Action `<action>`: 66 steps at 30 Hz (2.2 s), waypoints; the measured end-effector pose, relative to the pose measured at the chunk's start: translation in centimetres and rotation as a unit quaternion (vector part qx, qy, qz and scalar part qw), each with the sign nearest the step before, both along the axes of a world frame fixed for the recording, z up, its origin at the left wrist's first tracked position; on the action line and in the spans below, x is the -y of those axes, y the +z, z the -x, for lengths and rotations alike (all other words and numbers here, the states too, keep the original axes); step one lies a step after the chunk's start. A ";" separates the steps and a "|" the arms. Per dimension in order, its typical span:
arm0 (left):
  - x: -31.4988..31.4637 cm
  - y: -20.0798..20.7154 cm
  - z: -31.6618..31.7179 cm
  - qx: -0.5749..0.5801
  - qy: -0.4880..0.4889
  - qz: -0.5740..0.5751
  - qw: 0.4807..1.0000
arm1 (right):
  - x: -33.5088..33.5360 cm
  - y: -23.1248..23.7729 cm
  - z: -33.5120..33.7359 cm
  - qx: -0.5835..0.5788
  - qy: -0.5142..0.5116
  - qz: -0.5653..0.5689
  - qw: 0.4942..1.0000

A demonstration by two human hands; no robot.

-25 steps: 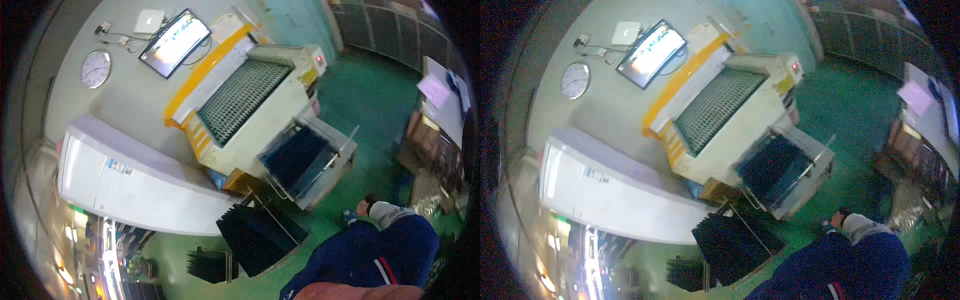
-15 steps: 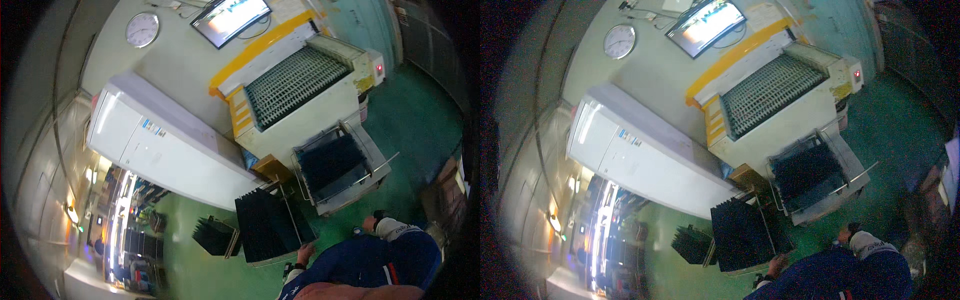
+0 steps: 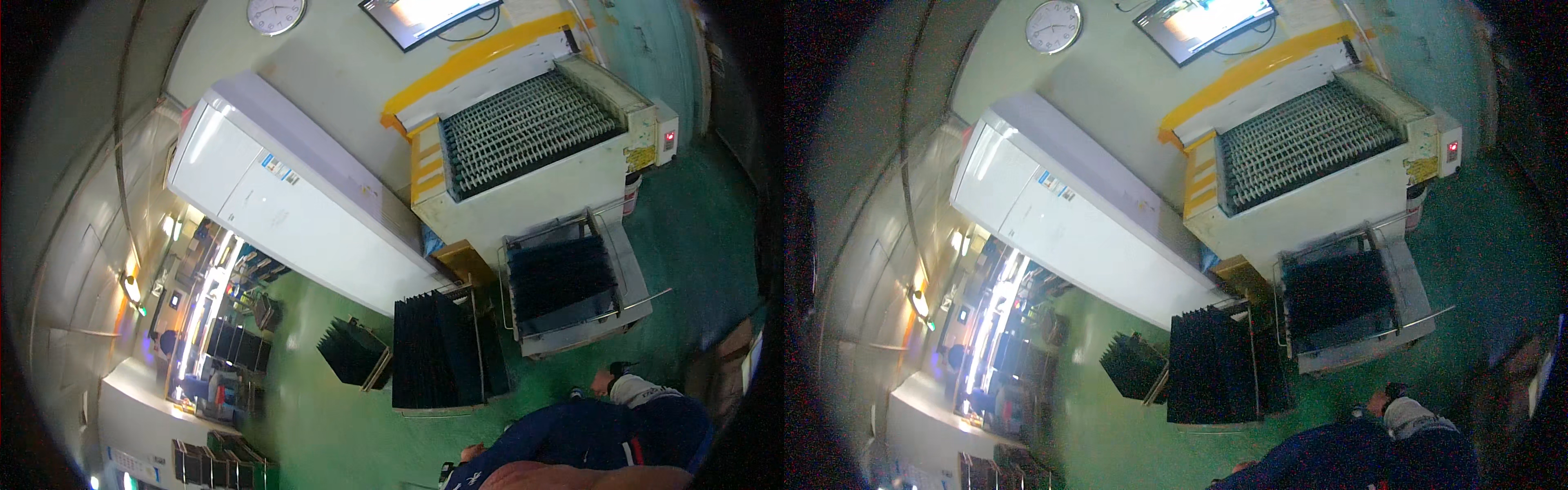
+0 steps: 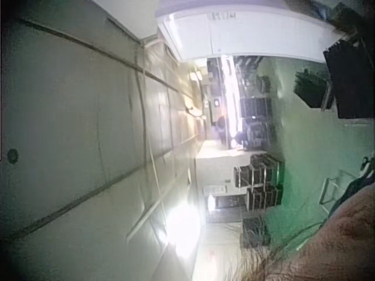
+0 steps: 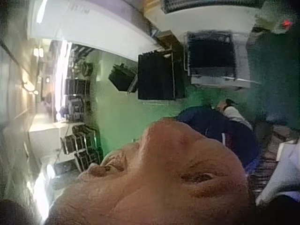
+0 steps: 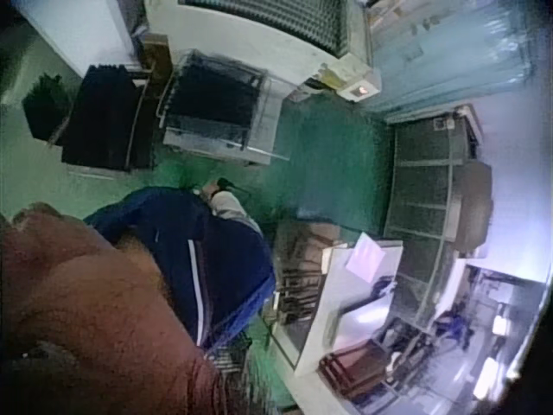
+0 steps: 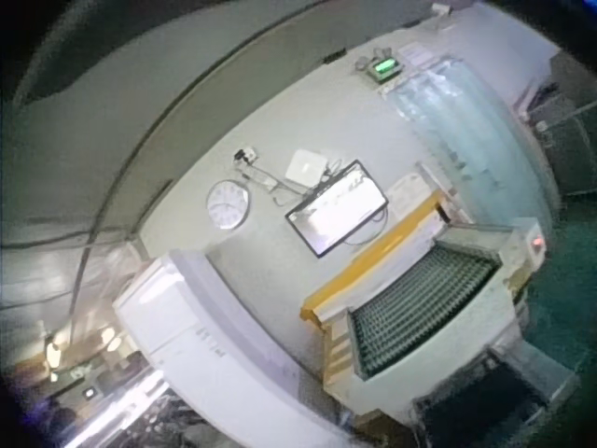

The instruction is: Inspecting flat blue panels at a workbench and then loading them into a conveyor-fed industrial machine.

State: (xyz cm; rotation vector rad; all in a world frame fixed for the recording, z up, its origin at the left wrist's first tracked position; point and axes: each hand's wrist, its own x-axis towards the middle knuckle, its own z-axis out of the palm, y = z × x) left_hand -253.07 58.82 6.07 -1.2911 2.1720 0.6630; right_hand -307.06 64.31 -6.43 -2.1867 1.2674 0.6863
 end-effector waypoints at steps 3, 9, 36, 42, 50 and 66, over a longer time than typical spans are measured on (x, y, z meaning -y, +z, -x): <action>-1.3 -5.9 -1.1 -0.115 0.155 -0.005 0.981 | -0.2 0.3 0.0 -0.006 0.011 0.001 1.000; -2.1 -2.0 2.5 -0.117 0.131 0.067 0.982 | 1.1 2.7 2.5 0.065 0.090 0.118 0.987; -0.9 -2.8 -2.1 -0.295 0.612 -0.093 0.727 | 6.8 8.1 -8.2 0.271 -0.294 -0.024 0.916; 0.9 0.8 -3.2 -0.356 0.684 -0.148 0.619 | 5.4 -5.6 -8.2 0.108 -0.343 -0.014 0.933; -0.5 -5.6 -7.1 -0.423 0.694 -0.183 0.553 | 7.1 14.5 -15.6 0.185 -0.344 -0.066 0.918; 1.8 -4.1 -8.7 -0.417 0.671 -0.240 0.564 | 7.8 21.8 -20.8 0.120 -0.453 -0.027 0.883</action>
